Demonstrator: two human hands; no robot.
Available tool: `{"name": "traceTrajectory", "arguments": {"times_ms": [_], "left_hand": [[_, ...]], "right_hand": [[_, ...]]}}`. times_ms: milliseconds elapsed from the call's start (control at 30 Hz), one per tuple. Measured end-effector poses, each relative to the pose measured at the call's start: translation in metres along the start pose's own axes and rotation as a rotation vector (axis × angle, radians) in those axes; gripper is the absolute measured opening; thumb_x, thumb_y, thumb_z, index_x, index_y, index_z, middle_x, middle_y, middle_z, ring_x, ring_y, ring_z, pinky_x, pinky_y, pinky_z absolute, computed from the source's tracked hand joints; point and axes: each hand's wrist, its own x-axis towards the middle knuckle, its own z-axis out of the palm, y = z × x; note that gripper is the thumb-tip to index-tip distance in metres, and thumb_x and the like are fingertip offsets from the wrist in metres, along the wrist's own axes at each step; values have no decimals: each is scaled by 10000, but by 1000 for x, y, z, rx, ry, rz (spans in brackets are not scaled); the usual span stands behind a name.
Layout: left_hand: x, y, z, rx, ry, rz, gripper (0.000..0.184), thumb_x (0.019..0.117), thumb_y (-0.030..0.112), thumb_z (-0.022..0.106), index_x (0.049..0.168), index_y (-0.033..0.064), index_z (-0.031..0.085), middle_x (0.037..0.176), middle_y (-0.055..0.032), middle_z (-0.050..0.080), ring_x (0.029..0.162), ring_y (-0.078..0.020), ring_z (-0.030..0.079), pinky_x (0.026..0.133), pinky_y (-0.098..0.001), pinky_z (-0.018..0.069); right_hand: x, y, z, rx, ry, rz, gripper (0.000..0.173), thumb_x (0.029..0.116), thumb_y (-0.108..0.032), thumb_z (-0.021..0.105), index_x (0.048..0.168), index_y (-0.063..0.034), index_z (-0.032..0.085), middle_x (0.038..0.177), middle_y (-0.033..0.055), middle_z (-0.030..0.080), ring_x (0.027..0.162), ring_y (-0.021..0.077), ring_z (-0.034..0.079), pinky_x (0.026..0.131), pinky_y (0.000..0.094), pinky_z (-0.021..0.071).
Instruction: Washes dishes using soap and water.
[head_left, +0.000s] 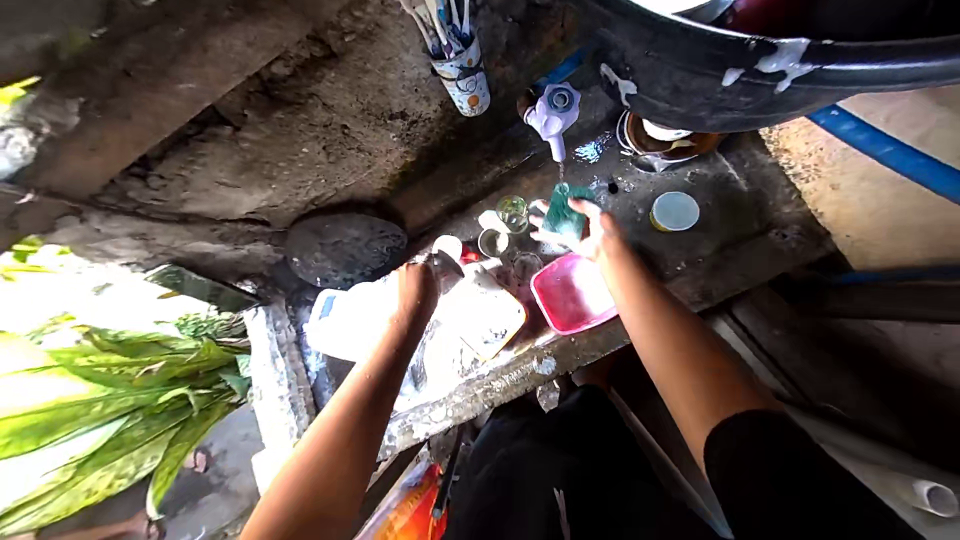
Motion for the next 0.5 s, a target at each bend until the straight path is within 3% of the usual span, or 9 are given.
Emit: {"name": "traceTrajectory", "arguments": {"times_ms": [100, 200, 267, 333, 367, 433, 467, 500], "left_hand": [[-16, -14, 17, 24, -11, -39, 284, 1032, 171, 541, 1200, 3, 698, 1168, -255, 696, 1139, -445, 654, 982, -609, 495], [-31, -29, 21, 38, -87, -91, 292, 1032, 119, 525, 1224, -54, 661, 1246, -270, 659, 1222, -438, 609, 1040, -572, 466], [-39, -50, 31, -120, -30, -85, 342, 1007, 76, 551, 1298, -97, 597, 1270, -307, 632, 1243, -452, 590, 1066, -578, 447], [-45, -71, 47, -385, 34, -103, 426, 999, 56, 571, 1404, -68, 529, 1301, -278, 628, 1228, -397, 610, 1051, -536, 478], [-47, -77, 54, -564, 28, -108, 466, 1004, 67, 588, 1450, -26, 493, 1344, -228, 616, 1234, -326, 609, 1059, -480, 487], [-49, -83, 70, -734, -10, -6, 656, 897, 61, 737, 1490, 10, 462, 1357, -166, 642, 1211, -251, 650, 1046, -427, 525], [-51, -83, 81, -803, -8, 43, 714, 859, 87, 782, 1493, 11, 462, 1342, -153, 653, 1197, -227, 659, 1043, -413, 534], [-53, -79, 89, -825, -2, 67, 755, 839, 142, 816, 1500, 24, 472, 1328, -138, 670, 1194, -217, 665, 1052, -419, 533]], "right_hand": [[28, -10, 43, 61, 43, -121, 390, 1061, -128, 413, 1439, -31, 418, 1376, 264, 596, 1188, 459, 644, 934, 645, 567], [36, -12, 69, 76, -27, -82, 382, 1077, -163, 399, 1436, -35, 409, 1372, 262, 605, 1152, 443, 670, 924, 610, 587], [28, -1, 75, -5, -160, -36, 427, 1071, -191, 405, 1494, -138, 380, 1381, 240, 599, 1126, 439, 672, 900, 609, 586], [13, 22, 81, -146, -279, 14, 523, 1072, -177, 431, 1578, -257, 326, 1395, 201, 594, 1109, 416, 672, 861, 589, 597], [-1, 37, 88, -243, -280, 33, 529, 1052, -143, 453, 1564, -251, 374, 1362, 172, 623, 1080, 376, 685, 828, 558, 608], [-40, 70, 114, -513, -162, -8, 338, 1033, -96, 499, 1367, -113, 550, 1154, 101, 692, 933, 217, 701, 741, 411, 615], [-54, 88, 121, -673, -177, -85, 308, 1017, -65, 515, 1319, -56, 574, 1120, 91, 682, 938, 154, 681, 784, 344, 601], [-60, 104, 120, -849, -216, -181, 318, 990, -27, 574, 1306, 9, 587, 1153, 122, 679, 1014, 141, 669, 893, 323, 581]]}}
